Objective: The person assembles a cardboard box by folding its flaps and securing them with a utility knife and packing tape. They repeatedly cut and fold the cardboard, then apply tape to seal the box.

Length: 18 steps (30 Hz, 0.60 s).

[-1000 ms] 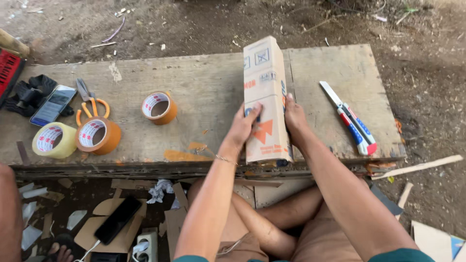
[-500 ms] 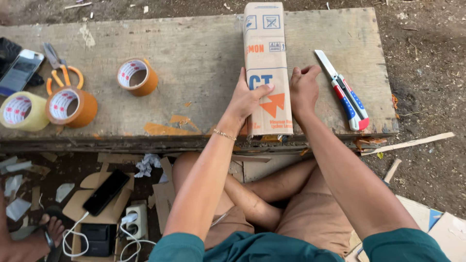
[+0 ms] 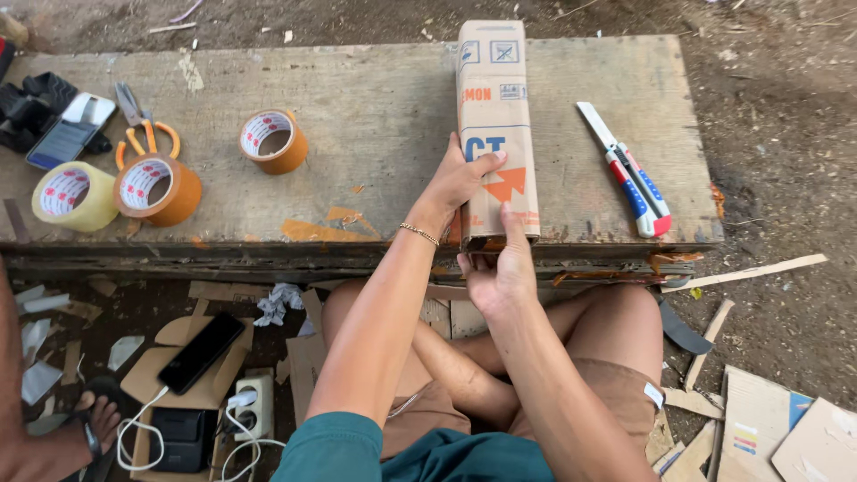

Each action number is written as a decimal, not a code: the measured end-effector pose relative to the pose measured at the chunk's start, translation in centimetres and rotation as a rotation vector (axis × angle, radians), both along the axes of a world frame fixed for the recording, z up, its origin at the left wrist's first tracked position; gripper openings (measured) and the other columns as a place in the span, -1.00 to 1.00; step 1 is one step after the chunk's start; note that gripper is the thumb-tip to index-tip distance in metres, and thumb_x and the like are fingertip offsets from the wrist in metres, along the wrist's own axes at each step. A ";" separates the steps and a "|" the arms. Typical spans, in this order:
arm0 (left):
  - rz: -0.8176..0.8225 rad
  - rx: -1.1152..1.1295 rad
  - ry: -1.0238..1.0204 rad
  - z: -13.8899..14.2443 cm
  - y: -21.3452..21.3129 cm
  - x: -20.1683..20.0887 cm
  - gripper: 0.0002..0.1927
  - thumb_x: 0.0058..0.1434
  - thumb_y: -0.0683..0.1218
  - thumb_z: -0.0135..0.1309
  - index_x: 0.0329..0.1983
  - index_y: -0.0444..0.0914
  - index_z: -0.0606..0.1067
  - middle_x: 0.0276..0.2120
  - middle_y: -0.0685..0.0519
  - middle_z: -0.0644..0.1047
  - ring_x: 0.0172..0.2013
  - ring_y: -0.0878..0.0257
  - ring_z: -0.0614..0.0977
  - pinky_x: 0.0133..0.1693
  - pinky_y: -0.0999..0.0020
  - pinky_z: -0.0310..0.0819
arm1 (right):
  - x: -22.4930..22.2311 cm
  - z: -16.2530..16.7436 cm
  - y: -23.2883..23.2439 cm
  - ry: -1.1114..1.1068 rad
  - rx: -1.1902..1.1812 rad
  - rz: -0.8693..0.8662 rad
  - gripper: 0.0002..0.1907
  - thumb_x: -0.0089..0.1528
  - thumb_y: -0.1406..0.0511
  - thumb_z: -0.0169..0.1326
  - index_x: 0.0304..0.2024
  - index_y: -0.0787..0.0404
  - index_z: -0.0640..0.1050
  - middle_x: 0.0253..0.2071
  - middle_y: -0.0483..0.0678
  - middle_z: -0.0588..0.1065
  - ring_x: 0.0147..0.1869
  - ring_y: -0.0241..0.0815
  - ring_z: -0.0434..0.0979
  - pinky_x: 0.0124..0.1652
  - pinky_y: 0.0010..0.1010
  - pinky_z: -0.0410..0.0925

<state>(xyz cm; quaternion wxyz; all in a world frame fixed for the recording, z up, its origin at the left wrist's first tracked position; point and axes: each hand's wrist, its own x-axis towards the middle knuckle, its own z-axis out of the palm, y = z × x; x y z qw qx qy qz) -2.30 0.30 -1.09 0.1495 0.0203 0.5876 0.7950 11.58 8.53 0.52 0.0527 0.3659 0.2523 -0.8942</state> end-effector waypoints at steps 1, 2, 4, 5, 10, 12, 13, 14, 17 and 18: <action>-0.003 0.010 0.004 0.5 0.0 0.2 -0.28 0.12 -0.13 0.25 0.25 -0.38 0.16 -0.03 -0.12 0.52 -0.04 0.16 0.63 -0.03 0.29 0.61 | -0.2 0.2 0.0 -0.040 0.014 0.016 -0.26 0.01 -0.09 0.26 0.18 -0.10 0.39 0.14 -0.07 0.36 0.07 -0.16 0.34 0.09 -0.12 0.22; 0.001 -0.003 -0.009 1.0 -0.1 0.6 -0.30 0.11 -0.13 0.25 0.24 -0.37 0.17 -0.03 -0.13 0.53 -0.05 0.15 0.63 -0.05 0.28 0.61 | -0.1 0.5 0.1 -0.080 0.028 0.039 -0.31 0.02 -0.06 0.28 0.16 -0.10 0.41 0.10 -0.06 0.38 0.03 -0.16 0.35 0.08 -0.15 0.26; 0.018 -0.033 -0.046 2.2 -0.3 1.6 -0.33 0.11 -0.14 0.24 0.21 -0.35 0.19 -0.05 -0.15 0.54 -0.07 0.12 0.65 -0.08 0.27 0.63 | 1.1 1.2 0.1 -0.032 0.075 0.052 -0.38 0.05 -0.05 0.29 0.09 -0.06 0.46 -0.05 -0.06 0.44 -0.10 -0.18 0.37 -0.10 -0.22 0.24; 0.014 0.000 -0.017 2.8 -0.3 2.4 -0.31 0.10 -0.14 0.24 0.23 -0.37 0.19 -0.03 -0.12 0.53 -0.07 0.14 0.64 -0.10 0.27 0.64 | 1.6 1.5 0.2 -0.001 0.098 0.059 -0.42 0.06 -0.04 0.30 0.06 -0.04 0.49 -0.12 -0.06 0.47 -0.17 -0.18 0.38 -0.20 -0.25 0.23; 0.222 -0.126 -0.051 6.8 -2.0 5.9 0.04 0.13 -0.06 0.21 0.50 -0.36 -0.16 0.14 -0.25 0.49 0.06 -0.06 0.61 0.00 0.03 0.54 | 5.8 2.4 1.7 0.116 0.450 -0.037 -0.39 0.05 0.16 0.36 0.09 0.21 0.50 -0.13 -0.12 0.54 -0.23 -0.27 0.48 -0.26 -0.41 0.33; 0.514 -0.323 0.463 9.4 -3.7 6.8 -0.07 0.36 -0.04 0.23 0.58 -0.44 -0.03 0.55 -0.33 0.04 0.54 -0.11 0.08 0.48 -0.03 0.00 | 6.8 2.8 3.1 0.305 0.773 -0.095 -0.25 0.03 0.22 0.41 0.15 0.26 0.31 -0.02 -0.10 0.48 -0.06 -0.28 0.50 -0.09 -0.42 0.40; 0.522 -0.426 0.620 10.8 -4.8 7.2 -0.06 0.33 0.02 0.21 0.58 -0.40 -0.02 0.57 -0.29 0.03 0.57 -0.09 0.05 0.53 -0.01 -0.04 | 7.1 3.1 3.9 0.396 0.934 -0.113 -0.16 0.03 0.25 0.44 0.18 0.28 0.21 0.03 -0.09 0.45 0.03 -0.28 0.51 -0.01 -0.43 0.44; 0.531 -0.535 0.767 12.3 -6.1 7.9 -0.05 0.31 0.08 0.19 0.59 -0.35 -0.01 0.60 -0.24 0.01 0.60 -0.06 0.03 0.58 0.01 -0.09 | 7.5 3.6 5.0 0.477 1.186 -0.047 -0.11 -0.02 0.26 0.45 0.19 0.32 0.19 0.02 -0.03 0.45 0.03 -0.21 0.52 0.02 -0.38 0.43; 0.313 -0.940 1.235 17.3 -9.1 8.2 0.07 0.20 0.26 0.26 0.56 -0.25 -0.01 0.55 -0.17 -0.01 0.56 0.03 0.01 0.51 0.03 -0.10 | 8.0 6.3 9.7 0.845 1.879 0.098 -0.03 -0.08 0.24 0.45 0.19 0.38 0.16 0.03 0.15 0.42 0.11 0.03 0.49 0.12 -0.23 0.40; 0.130 -1.130 1.309 18.7 -9.7 8.2 0.19 0.03 0.35 0.29 0.53 -0.27 0.00 0.52 -0.23 0.01 0.52 -0.02 0.03 0.46 -0.08 -0.13 | 7.7 7.4 11.5 1.049 2.060 0.093 -0.05 -0.05 0.20 0.42 0.19 0.36 0.16 0.08 0.22 0.38 0.19 0.11 0.45 0.18 -0.17 0.38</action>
